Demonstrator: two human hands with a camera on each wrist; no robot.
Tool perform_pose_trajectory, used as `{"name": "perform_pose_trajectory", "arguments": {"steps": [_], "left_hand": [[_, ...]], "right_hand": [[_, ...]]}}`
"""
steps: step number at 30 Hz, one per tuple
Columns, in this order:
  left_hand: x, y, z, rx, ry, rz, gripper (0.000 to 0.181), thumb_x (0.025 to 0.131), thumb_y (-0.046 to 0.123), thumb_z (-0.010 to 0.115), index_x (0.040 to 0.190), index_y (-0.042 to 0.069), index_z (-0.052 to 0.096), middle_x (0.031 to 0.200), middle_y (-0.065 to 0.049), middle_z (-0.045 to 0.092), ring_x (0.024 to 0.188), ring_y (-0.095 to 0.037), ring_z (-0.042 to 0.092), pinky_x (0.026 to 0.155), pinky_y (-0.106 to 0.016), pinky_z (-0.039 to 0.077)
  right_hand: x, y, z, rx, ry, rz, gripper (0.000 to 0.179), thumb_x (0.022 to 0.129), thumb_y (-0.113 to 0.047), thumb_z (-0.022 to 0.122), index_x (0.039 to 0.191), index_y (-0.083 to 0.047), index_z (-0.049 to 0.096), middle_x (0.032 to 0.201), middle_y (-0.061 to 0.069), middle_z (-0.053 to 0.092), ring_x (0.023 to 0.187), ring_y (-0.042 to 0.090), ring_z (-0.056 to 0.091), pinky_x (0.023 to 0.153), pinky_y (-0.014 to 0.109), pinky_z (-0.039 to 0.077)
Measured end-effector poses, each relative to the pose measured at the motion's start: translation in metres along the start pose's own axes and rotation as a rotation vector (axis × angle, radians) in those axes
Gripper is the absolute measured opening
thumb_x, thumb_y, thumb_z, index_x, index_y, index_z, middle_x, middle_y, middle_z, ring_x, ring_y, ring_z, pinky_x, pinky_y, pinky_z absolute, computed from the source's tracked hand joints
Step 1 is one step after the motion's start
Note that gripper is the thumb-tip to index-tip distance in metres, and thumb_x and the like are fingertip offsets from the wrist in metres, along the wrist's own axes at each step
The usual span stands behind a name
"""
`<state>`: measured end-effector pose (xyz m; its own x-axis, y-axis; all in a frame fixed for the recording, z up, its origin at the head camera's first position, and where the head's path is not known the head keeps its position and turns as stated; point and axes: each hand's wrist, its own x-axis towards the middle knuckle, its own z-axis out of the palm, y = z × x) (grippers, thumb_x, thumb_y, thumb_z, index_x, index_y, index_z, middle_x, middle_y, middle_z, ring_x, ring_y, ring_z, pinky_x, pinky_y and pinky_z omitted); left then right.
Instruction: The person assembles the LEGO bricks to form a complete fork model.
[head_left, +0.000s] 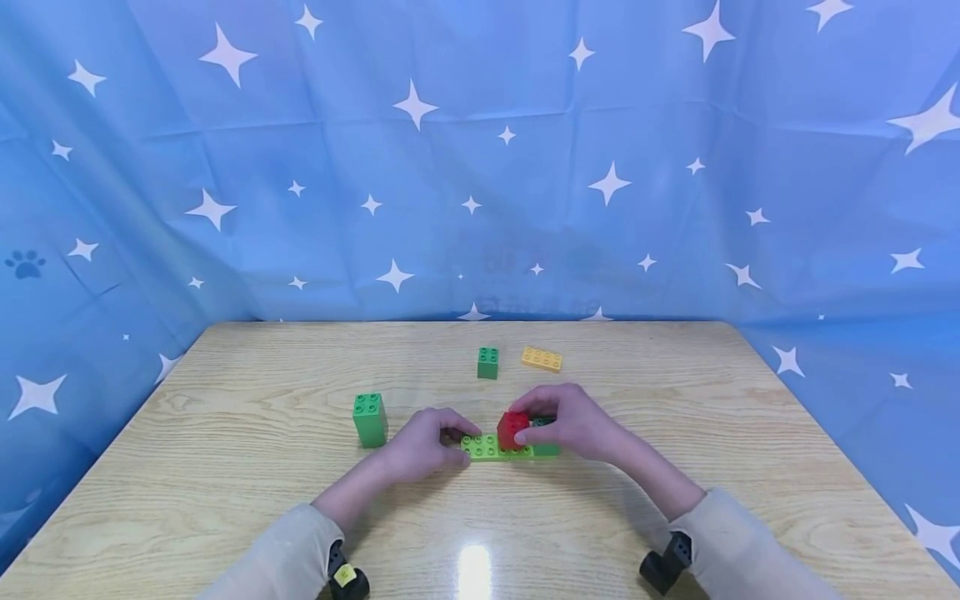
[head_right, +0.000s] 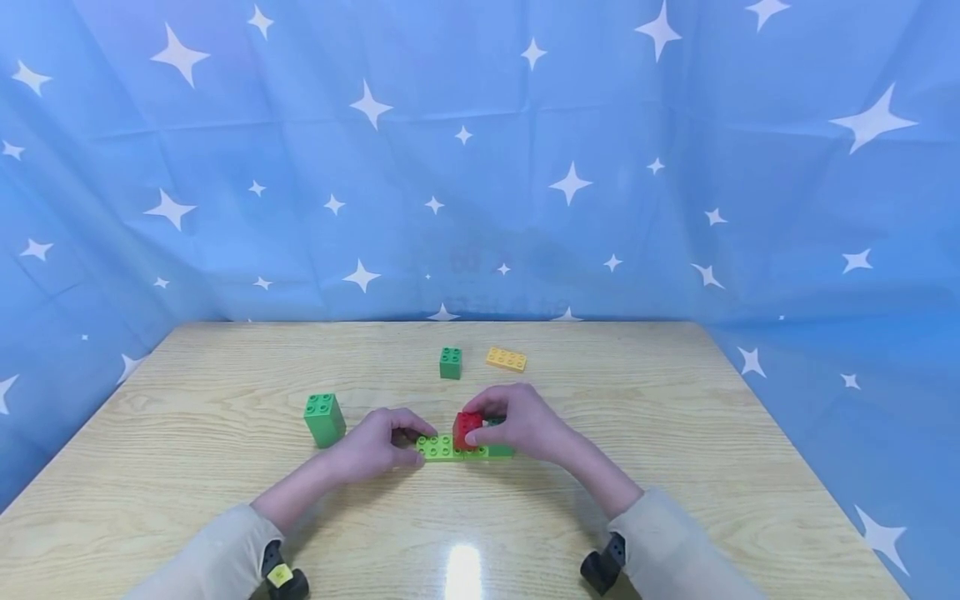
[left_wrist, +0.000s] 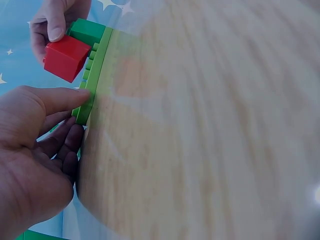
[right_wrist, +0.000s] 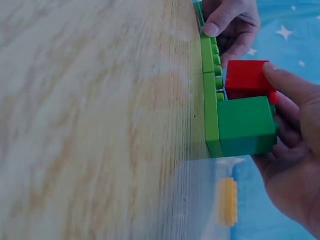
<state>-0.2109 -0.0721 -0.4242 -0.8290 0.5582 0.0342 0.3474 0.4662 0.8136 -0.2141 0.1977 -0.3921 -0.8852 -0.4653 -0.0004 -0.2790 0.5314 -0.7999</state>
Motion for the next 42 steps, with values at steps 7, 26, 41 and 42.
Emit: {"name": "perform_pose_trajectory", "arguments": {"steps": [7, 26, 41, 42], "left_hand": [[-0.0001, 0.0002, -0.0002, 0.0, -0.001, -0.003, 0.032, 0.086, 0.0, 0.078, 0.117, 0.008, 0.076, 0.11, -0.001, 0.069, 0.097, -0.017, 0.059, 0.087, -0.034, 0.051], [0.0006, -0.001, -0.0013, -0.024, -0.009, -0.012, 0.032, 0.086, 0.001, 0.078, 0.118, 0.008, 0.075, 0.112, -0.002, 0.069, 0.101, -0.017, 0.061, 0.089, -0.038, 0.052], [0.0014, -0.0024, -0.0018, -0.029, -0.005, -0.006, 0.032, 0.086, 0.0, 0.078, 0.117, 0.007, 0.075, 0.113, -0.002, 0.07, 0.101, -0.017, 0.061, 0.09, -0.038, 0.052], [0.0015, -0.0025, -0.0019, -0.027, -0.005, -0.005, 0.032, 0.086, 0.0, 0.078, 0.117, 0.007, 0.075, 0.113, -0.002, 0.07, 0.101, -0.017, 0.061, 0.09, -0.038, 0.052]], "right_hand": [[0.0007, 0.0023, 0.0012, -0.004, -0.014, -0.001, 0.034, 0.086, -0.017, 0.085, 0.117, -0.007, 0.075, 0.108, 0.003, 0.074, 0.099, 0.021, 0.068, 0.083, 0.034, 0.058], [0.0, 0.0062, 0.0055, 0.018, -0.004, 0.021, 0.035, 0.086, -0.018, 0.085, 0.118, -0.008, 0.075, 0.108, 0.002, 0.072, 0.096, 0.02, 0.064, 0.078, 0.034, 0.058], [0.0021, 0.0069, 0.0065, 0.017, 0.0, 0.036, 0.033, 0.085, -0.019, 0.086, 0.115, -0.011, 0.077, 0.105, 0.0, 0.072, 0.093, 0.02, 0.063, 0.077, 0.033, 0.057], [0.0029, 0.0068, 0.0065, 0.009, -0.001, 0.031, 0.033, 0.085, -0.019, 0.086, 0.115, -0.011, 0.077, 0.105, 0.0, 0.072, 0.093, 0.02, 0.063, 0.077, 0.032, 0.057]]}}
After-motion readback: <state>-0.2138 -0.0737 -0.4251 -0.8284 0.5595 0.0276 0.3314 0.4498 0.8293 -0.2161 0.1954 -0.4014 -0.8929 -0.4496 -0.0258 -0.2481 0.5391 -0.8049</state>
